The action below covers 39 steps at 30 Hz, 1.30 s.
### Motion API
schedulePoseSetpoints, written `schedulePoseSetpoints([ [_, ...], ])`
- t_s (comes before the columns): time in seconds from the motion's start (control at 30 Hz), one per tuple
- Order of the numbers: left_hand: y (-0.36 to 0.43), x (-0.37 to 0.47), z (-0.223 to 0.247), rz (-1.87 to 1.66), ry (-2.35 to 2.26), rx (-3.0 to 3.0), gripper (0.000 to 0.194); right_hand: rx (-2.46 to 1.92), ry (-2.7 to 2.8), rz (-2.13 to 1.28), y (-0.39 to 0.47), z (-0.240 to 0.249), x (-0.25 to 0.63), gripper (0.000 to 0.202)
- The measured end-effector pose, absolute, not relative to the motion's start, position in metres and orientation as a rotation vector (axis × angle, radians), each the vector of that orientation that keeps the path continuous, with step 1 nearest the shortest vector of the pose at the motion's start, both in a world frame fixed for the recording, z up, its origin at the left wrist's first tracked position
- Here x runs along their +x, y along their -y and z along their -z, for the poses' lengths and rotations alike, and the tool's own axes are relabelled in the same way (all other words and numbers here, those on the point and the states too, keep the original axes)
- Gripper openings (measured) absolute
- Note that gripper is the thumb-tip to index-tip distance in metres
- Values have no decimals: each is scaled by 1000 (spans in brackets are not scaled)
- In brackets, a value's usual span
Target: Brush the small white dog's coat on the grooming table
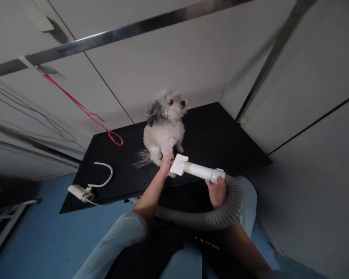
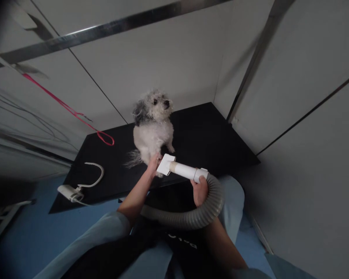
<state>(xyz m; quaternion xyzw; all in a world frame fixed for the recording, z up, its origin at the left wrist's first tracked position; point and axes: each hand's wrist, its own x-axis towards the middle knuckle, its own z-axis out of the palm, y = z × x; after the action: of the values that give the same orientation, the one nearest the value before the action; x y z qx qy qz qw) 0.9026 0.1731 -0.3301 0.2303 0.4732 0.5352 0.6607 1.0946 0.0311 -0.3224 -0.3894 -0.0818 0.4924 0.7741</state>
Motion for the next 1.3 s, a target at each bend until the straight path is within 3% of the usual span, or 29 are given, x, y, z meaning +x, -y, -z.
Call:
schedulePoseSetpoints([
  [0.17,-178,914,323,-1113,-1006,393,33,-863,4,-1060,-13,340,1095,35],
  [0.63,-173,926,323,-1113,-799,253,18,-841,96,-942,-7,328,1100,34],
  [1.13,-169,921,339,-1099,-751,169,16,-819,33,-949,7,347,1112,35],
  [1.3,-163,921,340,-1042,-758,197,28,-829,122,-938,6,346,1109,33],
])
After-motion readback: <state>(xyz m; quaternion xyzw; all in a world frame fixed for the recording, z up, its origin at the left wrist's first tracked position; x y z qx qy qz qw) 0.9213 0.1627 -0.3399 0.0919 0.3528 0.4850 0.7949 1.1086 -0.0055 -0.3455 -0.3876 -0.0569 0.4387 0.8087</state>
